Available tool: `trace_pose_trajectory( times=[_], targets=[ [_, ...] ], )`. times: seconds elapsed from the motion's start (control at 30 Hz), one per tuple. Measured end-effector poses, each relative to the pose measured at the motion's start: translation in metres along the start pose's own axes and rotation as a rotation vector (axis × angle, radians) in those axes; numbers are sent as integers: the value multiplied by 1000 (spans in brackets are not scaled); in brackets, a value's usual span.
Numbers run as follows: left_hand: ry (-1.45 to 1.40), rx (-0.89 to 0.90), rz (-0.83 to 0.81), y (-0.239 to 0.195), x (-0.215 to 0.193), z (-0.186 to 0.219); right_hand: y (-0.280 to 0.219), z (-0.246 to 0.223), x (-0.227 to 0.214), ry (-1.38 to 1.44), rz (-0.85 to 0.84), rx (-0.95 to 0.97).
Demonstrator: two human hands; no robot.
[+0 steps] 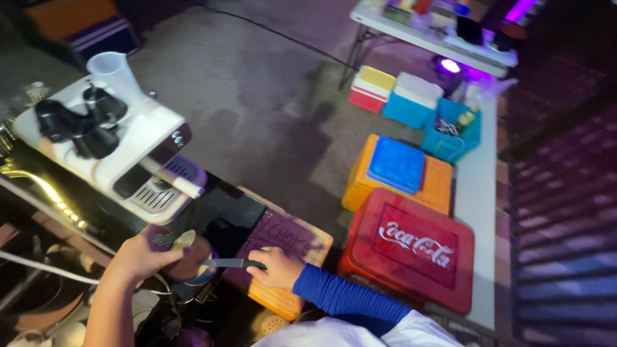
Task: The person opens a can of coffee creamer and pours it into a plastic squeeze bottle. They then scoop ice into a clear plastic cup and add a brown powder from a jar into a small metal container on a scale. The person uses a knife to open the creamer can and a spoon to scoop the powder.
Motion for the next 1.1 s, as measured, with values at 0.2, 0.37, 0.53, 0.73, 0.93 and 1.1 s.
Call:
trace_pose_trajectory(
  times=[0.2, 0.37, 0.53, 0.73, 0.93, 1.1],
  targets=[
    [42, 42, -47, 11, 2, -5, -28, -14, -21, -184, -6, 154],
    [143, 110, -51, 28, 8, -12, -7, 11, 18, 224, -97, 312],
    [125, 169, 4, 23, 8, -10, 0, 57, 79, 637, -354, 604],
    [-25, 120, 15, -2, -2, 7, -30, 88, 74, 641, -415, 595],
    [85, 84, 93, -15, -2, 19, -70, 91, 13, 910, -148, 735],
    [120, 31, 110, -18, 7, 18, -41, 71, -98, 1003, 439, 284]
  ],
)
Point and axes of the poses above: each hand's wrist, its own y-axis towards the middle knuckle, its own x-axis out of the palm, z = x × y, the point moved 6 cm from there along y, towards the middle knuckle, and after that the axes turned 2 degrees about -z, right-handed, at the moved point
